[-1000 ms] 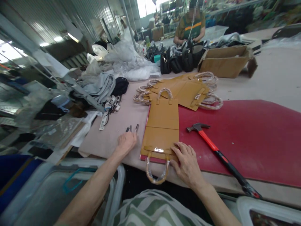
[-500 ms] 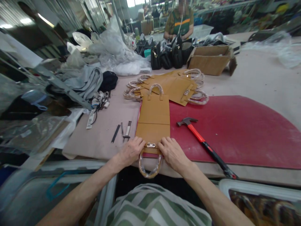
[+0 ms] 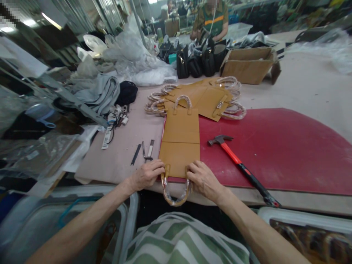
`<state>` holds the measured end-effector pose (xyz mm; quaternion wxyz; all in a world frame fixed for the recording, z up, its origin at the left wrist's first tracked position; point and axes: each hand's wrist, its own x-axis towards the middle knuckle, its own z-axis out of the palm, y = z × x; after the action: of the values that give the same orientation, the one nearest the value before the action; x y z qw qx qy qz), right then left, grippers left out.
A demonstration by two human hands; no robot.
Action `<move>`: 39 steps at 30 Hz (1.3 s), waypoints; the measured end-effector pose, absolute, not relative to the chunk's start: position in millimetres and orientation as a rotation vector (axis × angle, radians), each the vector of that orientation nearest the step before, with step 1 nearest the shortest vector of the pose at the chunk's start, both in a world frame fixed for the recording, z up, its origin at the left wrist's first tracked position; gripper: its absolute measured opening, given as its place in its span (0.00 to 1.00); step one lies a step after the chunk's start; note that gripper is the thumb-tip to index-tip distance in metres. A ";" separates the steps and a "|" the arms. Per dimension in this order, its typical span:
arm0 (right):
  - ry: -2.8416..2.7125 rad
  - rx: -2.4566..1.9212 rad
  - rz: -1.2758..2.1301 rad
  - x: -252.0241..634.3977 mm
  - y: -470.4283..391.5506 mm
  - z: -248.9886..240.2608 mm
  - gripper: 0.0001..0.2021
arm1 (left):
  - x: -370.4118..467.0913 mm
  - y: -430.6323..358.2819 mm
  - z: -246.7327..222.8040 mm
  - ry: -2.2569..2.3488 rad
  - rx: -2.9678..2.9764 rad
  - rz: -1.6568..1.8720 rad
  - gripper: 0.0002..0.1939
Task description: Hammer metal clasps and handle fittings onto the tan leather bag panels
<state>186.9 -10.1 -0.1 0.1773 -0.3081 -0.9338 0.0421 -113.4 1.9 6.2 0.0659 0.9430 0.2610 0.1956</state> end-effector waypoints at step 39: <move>-2.257 -1.079 0.171 207.7 -10.1 -26.6 0.17 | -183.3 41.5 12.9 2.371 1.608 0.056 0.12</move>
<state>207.7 -10.1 -26.6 0.3119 -0.4088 -0.8552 0.0646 -183.3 41.5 12.9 0.1374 0.5559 0.8196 0.0195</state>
